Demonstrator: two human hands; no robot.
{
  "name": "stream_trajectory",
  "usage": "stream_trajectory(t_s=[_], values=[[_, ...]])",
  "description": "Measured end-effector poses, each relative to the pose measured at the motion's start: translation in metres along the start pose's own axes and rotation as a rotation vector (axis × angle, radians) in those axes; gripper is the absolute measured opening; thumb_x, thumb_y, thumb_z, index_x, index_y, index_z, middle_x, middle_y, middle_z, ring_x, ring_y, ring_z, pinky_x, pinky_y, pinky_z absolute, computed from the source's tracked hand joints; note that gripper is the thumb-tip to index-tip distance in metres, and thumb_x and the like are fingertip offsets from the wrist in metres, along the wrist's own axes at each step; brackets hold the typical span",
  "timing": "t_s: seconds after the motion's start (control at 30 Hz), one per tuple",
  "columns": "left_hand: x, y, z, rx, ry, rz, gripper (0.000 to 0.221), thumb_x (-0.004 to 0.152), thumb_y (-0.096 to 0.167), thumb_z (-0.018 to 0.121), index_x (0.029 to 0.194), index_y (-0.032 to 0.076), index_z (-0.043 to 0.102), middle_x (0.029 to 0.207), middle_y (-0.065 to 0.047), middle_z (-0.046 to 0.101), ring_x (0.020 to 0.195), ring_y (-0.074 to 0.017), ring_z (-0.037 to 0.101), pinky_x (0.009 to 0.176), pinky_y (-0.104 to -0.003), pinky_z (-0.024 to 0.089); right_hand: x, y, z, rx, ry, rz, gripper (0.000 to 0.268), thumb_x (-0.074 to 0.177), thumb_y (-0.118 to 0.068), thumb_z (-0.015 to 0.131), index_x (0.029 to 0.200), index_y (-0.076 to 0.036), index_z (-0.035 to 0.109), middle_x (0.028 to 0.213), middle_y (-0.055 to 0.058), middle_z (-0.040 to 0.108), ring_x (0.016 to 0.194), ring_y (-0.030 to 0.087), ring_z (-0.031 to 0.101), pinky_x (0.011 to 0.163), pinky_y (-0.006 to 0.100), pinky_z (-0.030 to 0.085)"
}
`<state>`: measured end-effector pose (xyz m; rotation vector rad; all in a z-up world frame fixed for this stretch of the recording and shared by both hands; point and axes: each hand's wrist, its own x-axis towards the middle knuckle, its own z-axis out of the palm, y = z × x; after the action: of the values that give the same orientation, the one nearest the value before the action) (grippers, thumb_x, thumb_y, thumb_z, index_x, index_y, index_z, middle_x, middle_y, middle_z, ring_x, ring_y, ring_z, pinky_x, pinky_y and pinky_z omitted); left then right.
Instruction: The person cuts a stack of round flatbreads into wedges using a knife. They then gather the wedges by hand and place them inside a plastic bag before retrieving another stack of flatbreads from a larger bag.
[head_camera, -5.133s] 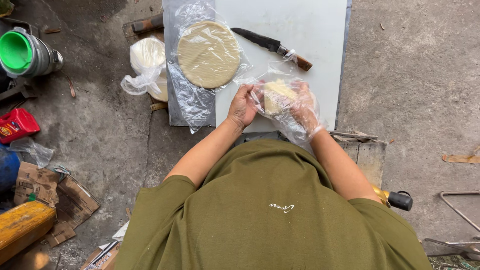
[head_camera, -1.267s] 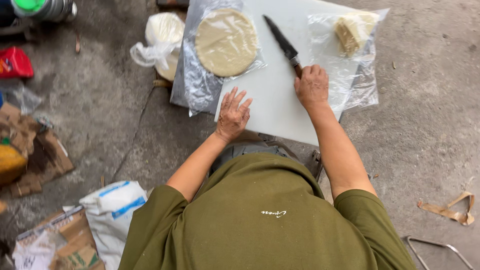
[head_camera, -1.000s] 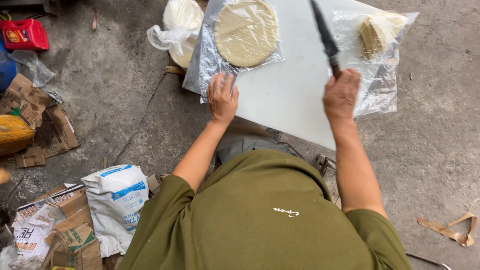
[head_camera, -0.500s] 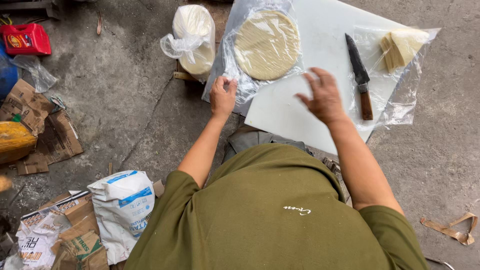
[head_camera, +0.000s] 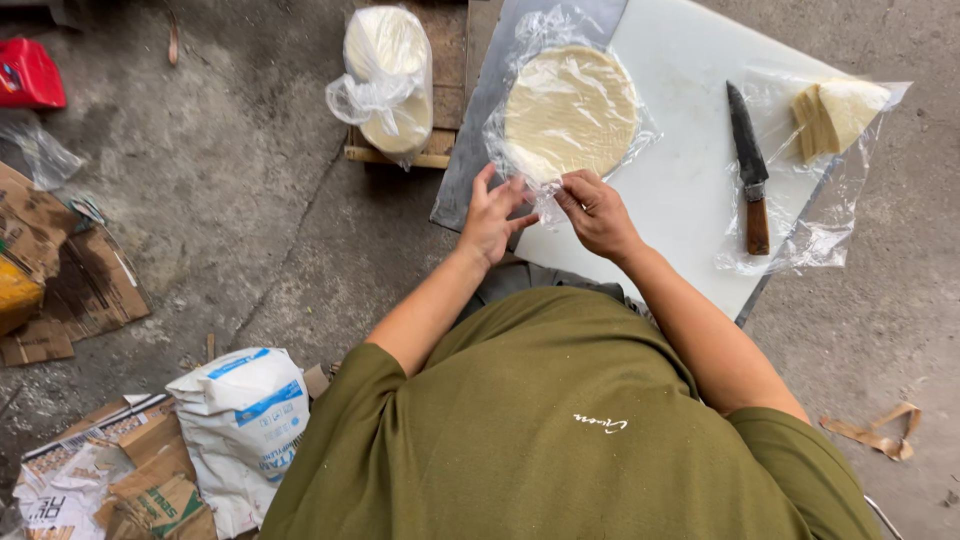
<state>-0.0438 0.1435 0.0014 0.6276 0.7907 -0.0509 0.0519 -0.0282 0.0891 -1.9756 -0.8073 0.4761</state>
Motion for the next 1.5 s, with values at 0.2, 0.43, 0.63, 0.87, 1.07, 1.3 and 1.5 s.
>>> stream_trajectory(t_s=[0.2,0.43,0.63,0.87,1.07,1.3,1.5], values=[[0.031,0.002,0.001,-0.155,0.029,0.209,0.031,0.1,0.02,0.074,0.119,0.0,0.059,0.081,-0.003,0.063,0.072,-0.0136,0.063,0.067,-0.029,0.056,-0.009,0.014,-0.02,0.289,0.096,0.273,0.015,0.111,-0.013,0.06,0.116,-0.004,0.07,0.105,0.009,0.069,0.097,0.02,0.064,0.088,0.029,0.053],[0.011,-0.001,0.004,0.157,0.104,0.489,0.017,0.106,0.023,0.063,0.108,0.007,0.06,0.086,0.0,0.063,0.076,-0.0076,0.059,0.071,-0.025,0.052,-0.018,-0.026,-0.056,-0.24,0.362,-0.019,0.021,0.104,-0.001,0.063,0.125,-0.002,0.067,0.129,0.014,0.064,0.107,0.025,0.066,0.093,0.035,0.057],[-0.005,-0.002,0.025,-0.082,-0.062,0.366,0.007,0.107,0.019,0.055,0.109,0.012,0.054,0.099,0.002,0.06,0.088,-0.0064,0.056,0.081,-0.025,0.052,-0.003,-0.054,-0.032,-0.383,-0.091,-0.09,0.024,0.102,-0.007,0.064,0.125,-0.006,0.068,0.135,0.013,0.066,0.113,0.03,0.067,0.094,0.038,0.056],[0.011,-0.018,-0.006,-0.098,-0.15,0.457,0.007,0.107,0.009,0.054,0.114,0.011,0.055,0.09,0.004,0.052,0.079,-0.0067,0.047,0.075,-0.023,0.045,0.012,-0.02,-0.03,-0.797,-0.42,0.187,0.047,0.1,-0.024,0.063,0.143,-0.01,0.056,0.126,0.017,0.066,0.111,0.033,0.062,0.101,0.044,0.047],[-0.019,-0.028,-0.039,-0.138,-0.062,0.324,0.013,0.111,0.02,0.058,0.115,0.008,0.053,0.091,0.003,0.051,0.077,-0.0066,0.045,0.068,-0.023,0.042,0.005,-0.026,-0.033,-0.276,-0.495,0.191,0.074,0.085,-0.04,0.078,0.146,-0.01,0.047,0.117,0.016,0.068,0.112,0.034,0.063,0.095,0.045,0.05],[-0.036,-0.011,-0.026,0.147,0.054,0.364,0.061,0.092,0.019,0.077,0.136,0.011,0.034,0.132,-0.009,0.054,0.121,-0.021,0.056,0.101,-0.039,0.052,0.012,-0.023,-0.006,-0.332,-0.624,0.298,0.057,0.098,-0.045,0.064,0.151,-0.025,0.057,0.115,0.013,0.074,0.108,0.031,0.07,0.095,0.042,0.054],[-0.037,0.001,-0.028,0.763,0.469,0.704,0.047,0.094,0.004,0.065,0.136,0.003,0.044,0.126,-0.018,0.062,0.115,-0.0312,0.064,0.097,-0.039,0.05,0.036,0.008,0.011,-0.939,-0.037,-0.158,0.073,0.072,-0.05,0.079,0.126,-0.004,0.059,0.124,0.021,0.059,0.111,0.039,0.059,0.089,0.05,0.051]])
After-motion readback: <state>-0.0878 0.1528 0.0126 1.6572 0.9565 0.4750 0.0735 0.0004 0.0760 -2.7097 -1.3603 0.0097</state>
